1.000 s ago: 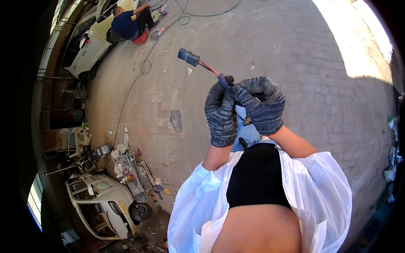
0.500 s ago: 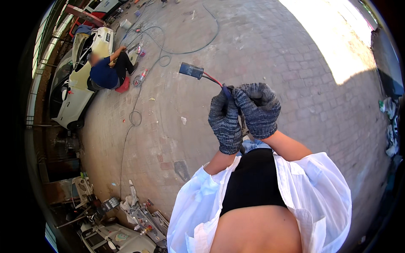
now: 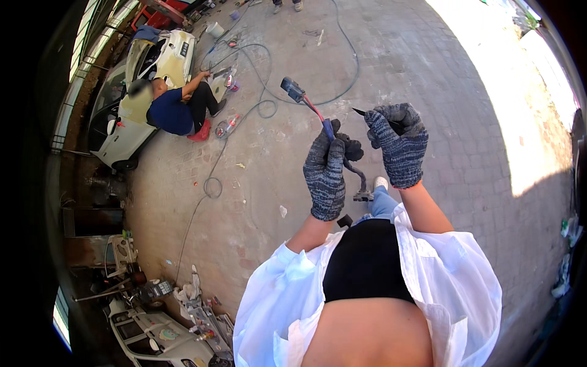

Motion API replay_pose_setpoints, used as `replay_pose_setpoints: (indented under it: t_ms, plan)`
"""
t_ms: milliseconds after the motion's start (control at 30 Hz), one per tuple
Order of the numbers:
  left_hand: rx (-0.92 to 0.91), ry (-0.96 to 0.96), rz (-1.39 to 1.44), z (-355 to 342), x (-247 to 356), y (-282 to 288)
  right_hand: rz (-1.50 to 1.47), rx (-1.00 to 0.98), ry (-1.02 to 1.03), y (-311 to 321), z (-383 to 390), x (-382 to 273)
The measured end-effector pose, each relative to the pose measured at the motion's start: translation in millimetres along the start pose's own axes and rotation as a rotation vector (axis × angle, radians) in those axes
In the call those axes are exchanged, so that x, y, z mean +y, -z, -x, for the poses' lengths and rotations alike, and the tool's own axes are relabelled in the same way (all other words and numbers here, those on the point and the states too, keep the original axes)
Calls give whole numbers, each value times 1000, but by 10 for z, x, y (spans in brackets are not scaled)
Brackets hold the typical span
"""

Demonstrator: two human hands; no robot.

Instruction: The person holds a black electrical connector with red and blue wires, manipulating it with gloved hands. They use a knife to strip the wire insulation and then use a screwdriver to adjust the internal components of the connector.

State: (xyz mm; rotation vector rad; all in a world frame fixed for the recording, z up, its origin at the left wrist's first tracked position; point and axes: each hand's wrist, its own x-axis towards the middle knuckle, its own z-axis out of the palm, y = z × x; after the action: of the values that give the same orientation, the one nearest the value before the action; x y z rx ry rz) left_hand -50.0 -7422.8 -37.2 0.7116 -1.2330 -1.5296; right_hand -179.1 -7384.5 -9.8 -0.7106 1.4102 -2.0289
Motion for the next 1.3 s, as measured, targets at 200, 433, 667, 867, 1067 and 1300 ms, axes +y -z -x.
replay_pose_setpoints:
  t_ms: [200,433,667,867,1067,1300]
  plan:
    - [-45,-6,-49,-1501,-219,-243,130,-113,-28,-264,-1346,215]
    - [-88,93,-41,-2982,-714,-369,51,-73,-135,-456,-2792,604]
    - [-186,32,-21,-4366,-1136,-600,-14,-230,-161,-600,-4219,956]
    - [-207,112,65,-5862,-1478,-783,-51,-264,-267,-831,-5580,1193]
    - [-279,98,-63,-6989,-1800,-907,140,-254,-195,-1062,-6744,1562]
    - [-116,-67,-431,-8184,-2409,-1316,220,-251,-214,-1114,-8228,2002]
